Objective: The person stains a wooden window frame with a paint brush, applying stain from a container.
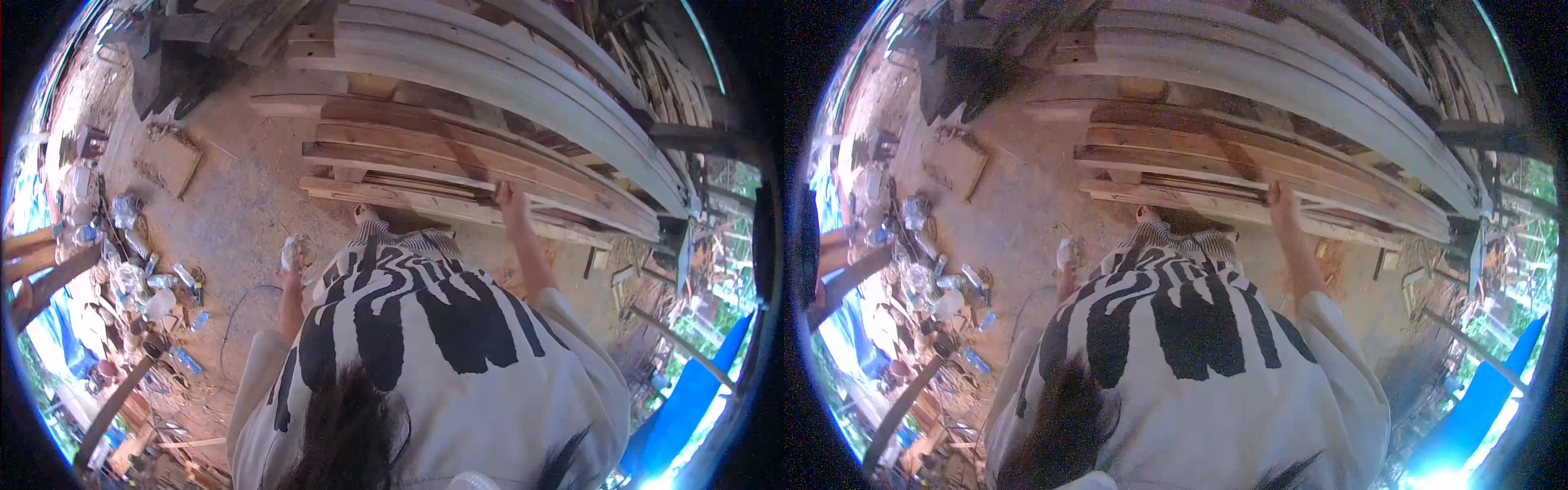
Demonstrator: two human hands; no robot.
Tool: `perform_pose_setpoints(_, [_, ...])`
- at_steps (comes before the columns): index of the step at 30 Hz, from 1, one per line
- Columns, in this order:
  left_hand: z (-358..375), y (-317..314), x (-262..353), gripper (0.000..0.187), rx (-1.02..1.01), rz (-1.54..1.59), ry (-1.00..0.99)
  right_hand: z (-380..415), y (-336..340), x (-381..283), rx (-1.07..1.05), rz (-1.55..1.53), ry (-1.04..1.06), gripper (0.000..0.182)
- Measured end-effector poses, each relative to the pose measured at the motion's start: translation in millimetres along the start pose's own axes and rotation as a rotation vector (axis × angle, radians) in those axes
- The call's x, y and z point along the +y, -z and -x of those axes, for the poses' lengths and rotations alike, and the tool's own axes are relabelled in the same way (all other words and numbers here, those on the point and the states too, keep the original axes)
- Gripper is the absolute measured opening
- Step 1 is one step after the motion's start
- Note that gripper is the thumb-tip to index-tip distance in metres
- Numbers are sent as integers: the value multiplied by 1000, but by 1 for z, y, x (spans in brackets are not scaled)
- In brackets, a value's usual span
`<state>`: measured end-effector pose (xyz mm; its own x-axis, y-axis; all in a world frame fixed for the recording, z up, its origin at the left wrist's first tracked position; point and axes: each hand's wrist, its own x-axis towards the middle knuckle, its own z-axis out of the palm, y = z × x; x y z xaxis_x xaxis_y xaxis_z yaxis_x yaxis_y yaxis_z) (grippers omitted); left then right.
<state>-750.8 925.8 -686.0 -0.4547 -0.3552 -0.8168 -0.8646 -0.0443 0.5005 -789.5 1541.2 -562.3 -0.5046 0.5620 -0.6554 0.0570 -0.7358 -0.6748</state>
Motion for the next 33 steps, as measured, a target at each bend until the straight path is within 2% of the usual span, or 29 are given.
perform_pose_setpoints(1, [-9,0,-1,111,-38,0,-22,27,-40,-15,-237,452,73,16])
perform_pose_setpoints(2, [-17,0,-4,111,-83,13,-53,60,-88,-32,-437,1048,305,17])
perform_pose_setpoints(3, [-21,-1,-4,111,-127,23,-98,94,-136,-49,-570,1387,593,19])
perform_pose_setpoints(5, [-20,-6,-3,111,-224,104,-266,114,-223,-46,-800,1054,426,27])
perform_pose_setpoints(6, [-15,-10,0,111,-280,154,-368,126,-267,-47,-893,1201,596,26])
perform_pose_setpoints(7, [7,-12,9,109,-174,149,-265,134,-310,-44,-985,1341,769,24])
perform_pose_setpoints(8, [15,-12,9,109,-117,157,-209,133,-353,-33,-1095,1211,676,22])
perform_pose_setpoints(9, [22,-11,8,108,-60,168,-153,128,-392,-28,-1161,1249,878,22])
perform_pose_setpoints(10, [20,-11,0,85,-84,259,-145,130,-433,-16,-1217,1119,1020,23])
perform_pose_setpoints(12, [15,-7,-23,66,-98,374,-127,145,-502,-11,-1051,1477,1223,27])
perform_pose_setpoints(13, [10,-2,-41,83,-143,391,-231,135,-524,1,-1077,1487,1225,27])
perform_pose_setpoints(14, [9,1,-62,94,-161,407,-282,124,-545,14,-1011,1624,1145,31])
perform_pose_setpoints(15, [4,4,-87,104,-180,425,-332,114,-562,26,-935,1755,1064,36])
perform_pose_setpoints(16, [11,8,-112,106,-154,548,-353,102,-577,36,-952,1763,1070,36])
perform_pose_setpoints(18, [33,17,-142,103,-70,588,-254,83,-595,52,-1263,1997,1141,28])
perform_pose_setpoints(19, [47,20,-155,102,-11,585,-153,116,-597,42,-1182,1972,963,24])
perform_pose_setpoints(20, [65,21,-164,100,52,562,-20,109,-601,47,-1194,1983,957,24])
perform_pose_setpoints(22, [91,23,-193,98,138,514,167,113,-604,48,-850,1804,779,16])
perform_pose_setpoints(23, [100,25,-203,97,165,502,208,128,-599,48,-881,2255,1093,11])
perform_pose_setpoints(24, [109,26,-210,95,189,494,250,137,-590,49,-882,2256,1096,11])
perform_pose_setpoints(26, [118,29,-217,93,219,480,297,143,-579,51,-1124,1797,162,12])
perform_pose_setpoints(27, [120,32,-215,91,227,473,303,87,-586,59,-1350,1545,-69,24])
perform_pose_setpoints(28, [120,34,-212,90,231,467,304,71,-594,67,-1350,1542,-69,24])
perform_pose_setpoints(30, [110,39,-196,88,229,455,273,58,-599,71,-1063,1585,882,31])
perform_pose_setpoints(31, [101,40,-183,86,218,446,245,73,-594,68,-1049,1577,887,31])
perform_pose_setpoints(33, [82,41,-150,84,185,425,192,131,-570,62,-1182,2323,813,28])
